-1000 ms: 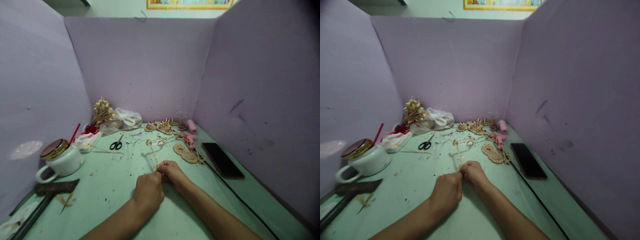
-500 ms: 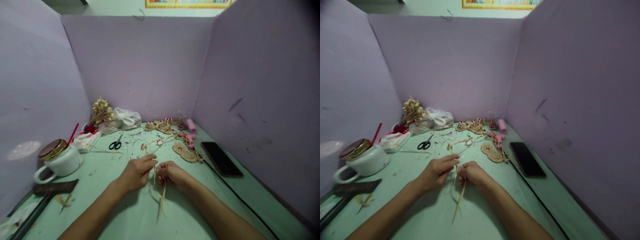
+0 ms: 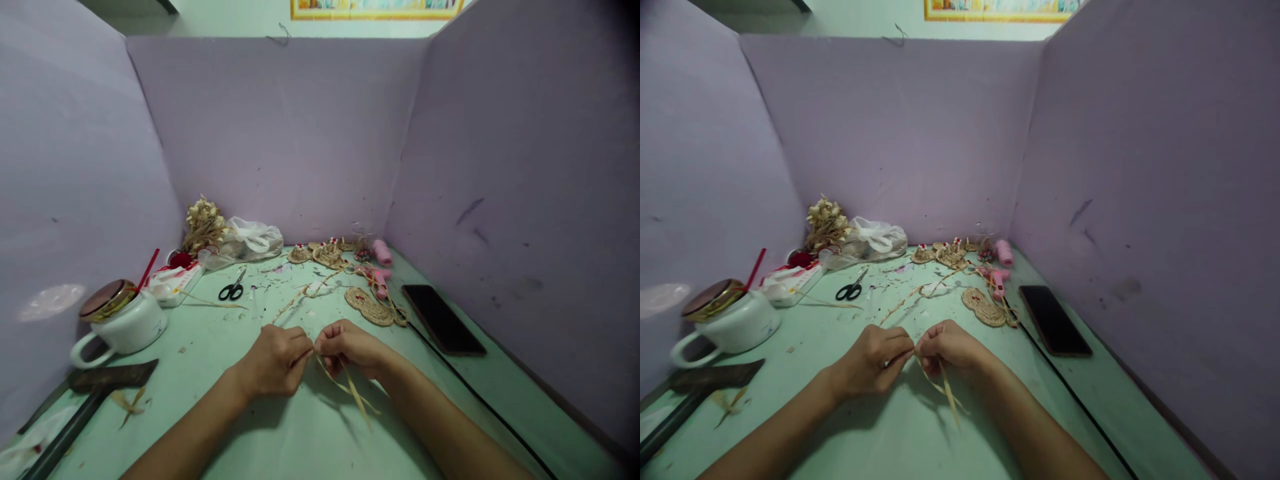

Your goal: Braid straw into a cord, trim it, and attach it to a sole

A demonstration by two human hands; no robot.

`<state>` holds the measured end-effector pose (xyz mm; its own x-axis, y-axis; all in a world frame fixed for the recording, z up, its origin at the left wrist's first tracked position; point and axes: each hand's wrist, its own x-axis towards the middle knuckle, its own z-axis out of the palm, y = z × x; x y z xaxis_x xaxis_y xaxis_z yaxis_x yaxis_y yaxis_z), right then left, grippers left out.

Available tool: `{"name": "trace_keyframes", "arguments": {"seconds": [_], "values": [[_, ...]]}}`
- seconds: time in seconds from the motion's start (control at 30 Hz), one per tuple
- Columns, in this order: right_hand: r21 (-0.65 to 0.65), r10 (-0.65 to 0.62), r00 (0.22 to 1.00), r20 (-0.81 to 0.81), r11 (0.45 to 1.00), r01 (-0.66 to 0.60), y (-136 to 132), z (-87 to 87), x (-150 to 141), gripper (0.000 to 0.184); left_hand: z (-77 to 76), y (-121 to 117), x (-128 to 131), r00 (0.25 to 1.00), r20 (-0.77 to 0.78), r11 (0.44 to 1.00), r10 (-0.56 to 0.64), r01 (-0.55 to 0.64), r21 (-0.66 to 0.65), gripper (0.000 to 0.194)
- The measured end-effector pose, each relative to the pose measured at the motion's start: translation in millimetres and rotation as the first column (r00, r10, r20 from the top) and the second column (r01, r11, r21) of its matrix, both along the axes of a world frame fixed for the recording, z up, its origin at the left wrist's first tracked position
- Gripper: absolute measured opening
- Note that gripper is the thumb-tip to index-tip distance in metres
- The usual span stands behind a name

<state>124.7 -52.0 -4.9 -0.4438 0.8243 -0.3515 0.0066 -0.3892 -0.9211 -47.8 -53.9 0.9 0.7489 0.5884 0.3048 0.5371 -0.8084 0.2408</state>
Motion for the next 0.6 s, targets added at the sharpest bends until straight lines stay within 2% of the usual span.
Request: {"name": "trace_keyframes", "arguments": {"seconds": [0.07, 0.13, 0.2, 0.27, 0.3, 0.33, 0.4, 0.43, 0.5, 0.6], "values": [[-0.041, 0.017, 0.998, -0.057, 0.999, -0.019, 1, 1.0, 2, 0.010, -2.5, -3, 2, 0.999, 0.048, 0.998, 0.002, -0.005, 0.064, 0.020], [-0.059, 0.036, 0.991, -0.125, 0.997, -0.044, 2, 2.5, 4, 0.018, -5.2, -4, 4, 0.988, 0.149, 0.997, 0.029, -0.040, 0.073, 0.017], [-0.071, 0.045, 0.978, -0.202, 0.996, -0.061, 3, 3.8, 6, 0.028, -6.3, -3, 7, 0.948, 0.295, 0.993, 0.119, -0.119, -0.017, 0.016], [-0.093, 0.014, 0.962, -0.274, 0.995, -0.041, 5, 4.1, 7, 0.035, -4.9, -2, 10, 0.846, 0.448, 0.951, 0.288, -0.197, -0.239, 0.018], [-0.094, -0.024, 0.956, -0.293, 0.996, -0.004, 5, 3.6, 7, 0.035, -3.3, -1, 12, 0.770, 0.503, 0.898, 0.392, -0.202, -0.390, 0.019], [-0.075, -0.073, 0.954, -0.291, 0.996, 0.054, 6, 2.7, 6, 0.032, -1.4, -1, 14, 0.682, 0.535, 0.821, 0.498, -0.172, -0.544, 0.020], [0.018, -0.185, 0.953, -0.238, 0.981, 0.195, 6, 0.1, 3, 0.026, 2.1, 0, 18, 0.518, 0.541, 0.642, 0.663, -0.021, -0.767, 0.022], [0.074, -0.230, 0.952, -0.201, 0.966, 0.249, 5, -1.5, 0, 0.026, 3.3, 0, 20, 0.459, 0.533, 0.570, 0.711, 0.068, -0.819, 0.023], [0.194, -0.246, 0.958, -0.149, 0.943, 0.272, 4, -4.7, -6, 0.027, 3.8, -2, 24, 0.397, 0.524, 0.480, 0.754, 0.212, -0.851, 0.023], [0.352, -0.155, 0.974, -0.166, 0.913, 0.206, 1, -8.3, -13, 0.026, 1.4, -4, 27, 0.397, 0.507, 0.400, 0.765, 0.324, -0.857, 0.025]]}}
